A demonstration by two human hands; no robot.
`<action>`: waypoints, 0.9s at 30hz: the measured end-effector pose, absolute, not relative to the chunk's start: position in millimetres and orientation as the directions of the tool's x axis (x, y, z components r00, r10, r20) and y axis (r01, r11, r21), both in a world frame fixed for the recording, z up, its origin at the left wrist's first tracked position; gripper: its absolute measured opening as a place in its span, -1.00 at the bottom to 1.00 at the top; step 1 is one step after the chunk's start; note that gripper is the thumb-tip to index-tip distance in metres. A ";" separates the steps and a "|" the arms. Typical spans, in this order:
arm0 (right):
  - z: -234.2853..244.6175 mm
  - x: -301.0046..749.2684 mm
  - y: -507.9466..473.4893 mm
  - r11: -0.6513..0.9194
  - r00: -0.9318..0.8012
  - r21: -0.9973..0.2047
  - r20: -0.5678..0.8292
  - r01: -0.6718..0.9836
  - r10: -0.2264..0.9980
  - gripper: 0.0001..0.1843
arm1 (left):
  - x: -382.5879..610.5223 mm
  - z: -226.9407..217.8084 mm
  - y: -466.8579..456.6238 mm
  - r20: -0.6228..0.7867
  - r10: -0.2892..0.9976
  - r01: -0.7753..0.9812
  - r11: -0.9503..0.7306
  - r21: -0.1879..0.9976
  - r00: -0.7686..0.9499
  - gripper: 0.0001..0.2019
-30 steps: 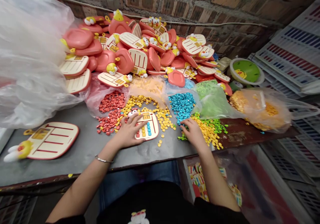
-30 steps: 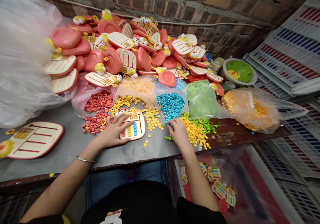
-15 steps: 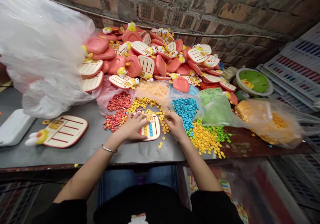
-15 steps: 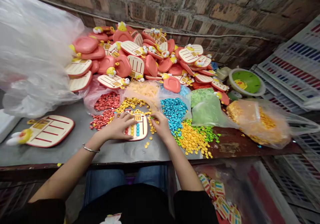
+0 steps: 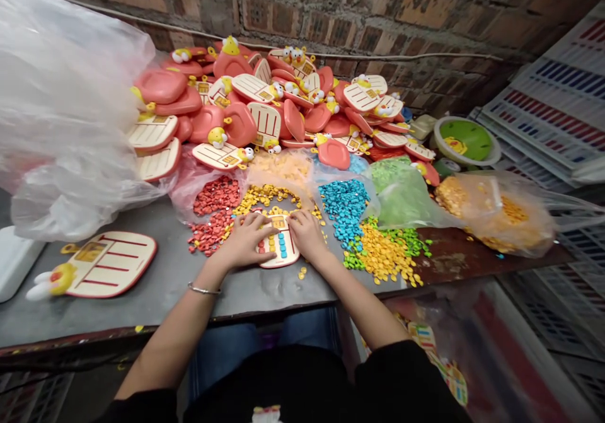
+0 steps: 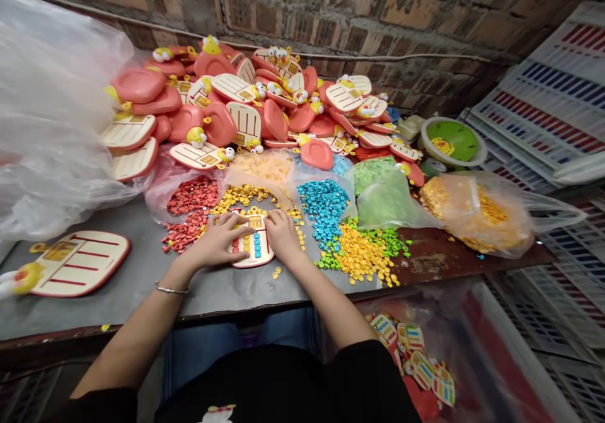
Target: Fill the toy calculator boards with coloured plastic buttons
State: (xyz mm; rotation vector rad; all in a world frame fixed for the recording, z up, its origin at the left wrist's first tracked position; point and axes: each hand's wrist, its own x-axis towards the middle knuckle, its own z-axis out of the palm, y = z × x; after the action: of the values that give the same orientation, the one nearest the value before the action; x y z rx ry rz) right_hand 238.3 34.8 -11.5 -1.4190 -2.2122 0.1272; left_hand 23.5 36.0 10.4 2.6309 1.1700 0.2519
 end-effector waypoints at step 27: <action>4.9 284.9 4.1 0.319 -0.090 -0.858 0.310 0.402 0.946 -0.84 | 22.5 -1.3 45.0 0.159 0.808 0.769 -0.589 0.248 0.567 -0.68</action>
State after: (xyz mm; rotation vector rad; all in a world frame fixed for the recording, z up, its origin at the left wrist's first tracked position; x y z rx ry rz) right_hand 284.9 4.1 4.9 -1.2351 -1.6651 0.7420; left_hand 22.5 45.0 -1.3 2.6447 1.3412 0.3856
